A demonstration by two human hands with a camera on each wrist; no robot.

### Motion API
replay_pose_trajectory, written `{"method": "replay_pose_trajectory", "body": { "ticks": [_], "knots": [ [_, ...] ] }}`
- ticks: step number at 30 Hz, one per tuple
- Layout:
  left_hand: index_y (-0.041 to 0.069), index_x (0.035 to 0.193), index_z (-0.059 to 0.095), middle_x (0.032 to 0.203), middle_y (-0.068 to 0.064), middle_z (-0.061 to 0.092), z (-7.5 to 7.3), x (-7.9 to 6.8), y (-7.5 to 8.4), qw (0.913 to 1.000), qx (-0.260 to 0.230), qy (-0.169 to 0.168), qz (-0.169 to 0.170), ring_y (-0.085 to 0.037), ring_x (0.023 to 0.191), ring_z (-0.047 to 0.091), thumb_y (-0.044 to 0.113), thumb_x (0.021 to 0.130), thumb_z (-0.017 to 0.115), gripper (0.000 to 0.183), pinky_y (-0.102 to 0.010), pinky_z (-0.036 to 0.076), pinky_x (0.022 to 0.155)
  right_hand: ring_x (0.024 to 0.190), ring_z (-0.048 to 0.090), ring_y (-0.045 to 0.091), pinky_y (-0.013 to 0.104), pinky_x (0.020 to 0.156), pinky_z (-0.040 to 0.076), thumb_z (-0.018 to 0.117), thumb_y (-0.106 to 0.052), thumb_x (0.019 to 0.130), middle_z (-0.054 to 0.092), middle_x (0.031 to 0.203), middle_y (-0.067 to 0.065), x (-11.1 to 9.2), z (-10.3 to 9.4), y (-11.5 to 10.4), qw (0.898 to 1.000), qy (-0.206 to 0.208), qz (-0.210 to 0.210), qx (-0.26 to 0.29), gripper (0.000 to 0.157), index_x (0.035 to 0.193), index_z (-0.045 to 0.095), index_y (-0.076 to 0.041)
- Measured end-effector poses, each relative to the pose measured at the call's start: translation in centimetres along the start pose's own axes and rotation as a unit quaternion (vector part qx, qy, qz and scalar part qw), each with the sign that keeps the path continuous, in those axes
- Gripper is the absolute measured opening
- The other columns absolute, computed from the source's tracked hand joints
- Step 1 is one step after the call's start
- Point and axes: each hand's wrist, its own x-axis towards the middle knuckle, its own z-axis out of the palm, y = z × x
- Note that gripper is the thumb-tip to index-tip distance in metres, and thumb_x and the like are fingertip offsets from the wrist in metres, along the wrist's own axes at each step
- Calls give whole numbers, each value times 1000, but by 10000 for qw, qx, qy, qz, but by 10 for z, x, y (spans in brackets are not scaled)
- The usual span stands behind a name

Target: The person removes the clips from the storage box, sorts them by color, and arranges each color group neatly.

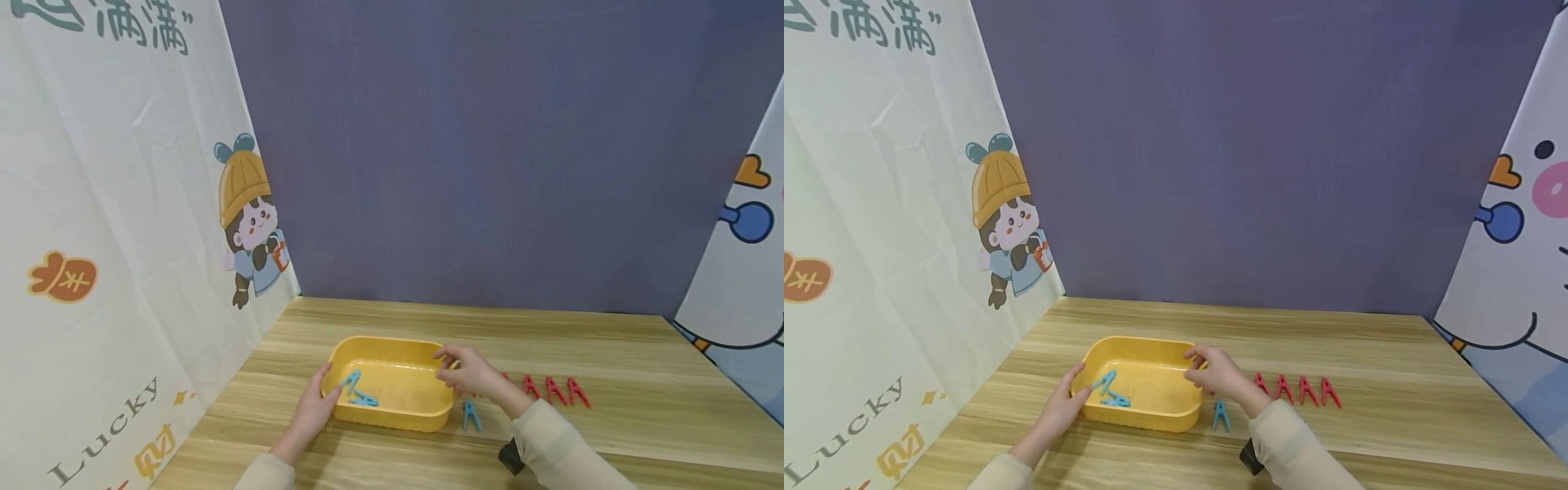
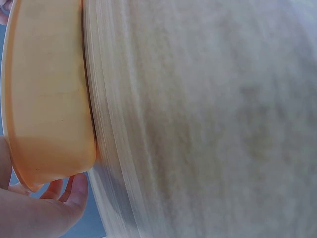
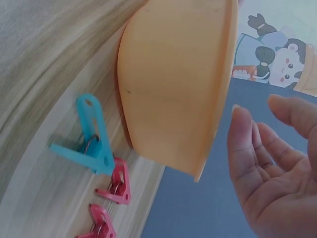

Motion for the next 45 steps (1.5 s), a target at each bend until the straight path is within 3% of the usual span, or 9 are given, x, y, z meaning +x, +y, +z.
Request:
{"method": "replay_pose_trajectory", "body": {
  "ticks": [10,21,37,45],
  "knots": [
    [-5,137,34,138,-31,31,0,1,0,10000,-22,-13,24,-47,126,27,7,90,52,51,-57,23,103,63,55,22,31,44,48,63,-8,86,52,84,7,6,6,-1,9999,-61,-39,-151,30,113,56,1],
    [-5,137,33,138,-31,31,-1,-1,1,10000,-47,-43,-17,-47,127,26,8,91,51,51,-57,22,103,64,56,18,32,50,53,61,-6,87,54,85,6,10,13,-5,9989,-220,-257,-318,28,114,56,3],
    [-4,137,34,138,-30,32,0,-1,0,10000,-76,10,-7,-46,126,27,8,90,53,52,-57,23,103,66,55,18,34,52,53,62,-10,87,53,85,6,16,26,-7,9990,-385,-177,-149,29,113,56,1],
    [-5,137,34,138,-30,32,1,0,0,9999,-107,28,30,-46,126,28,8,90,52,51,-57,22,103,64,54,17,40,52,53,62,-8,87,53,84,5,18,33,-7,9983,-486,-264,-172,28,112,57,1]
  ]
}}
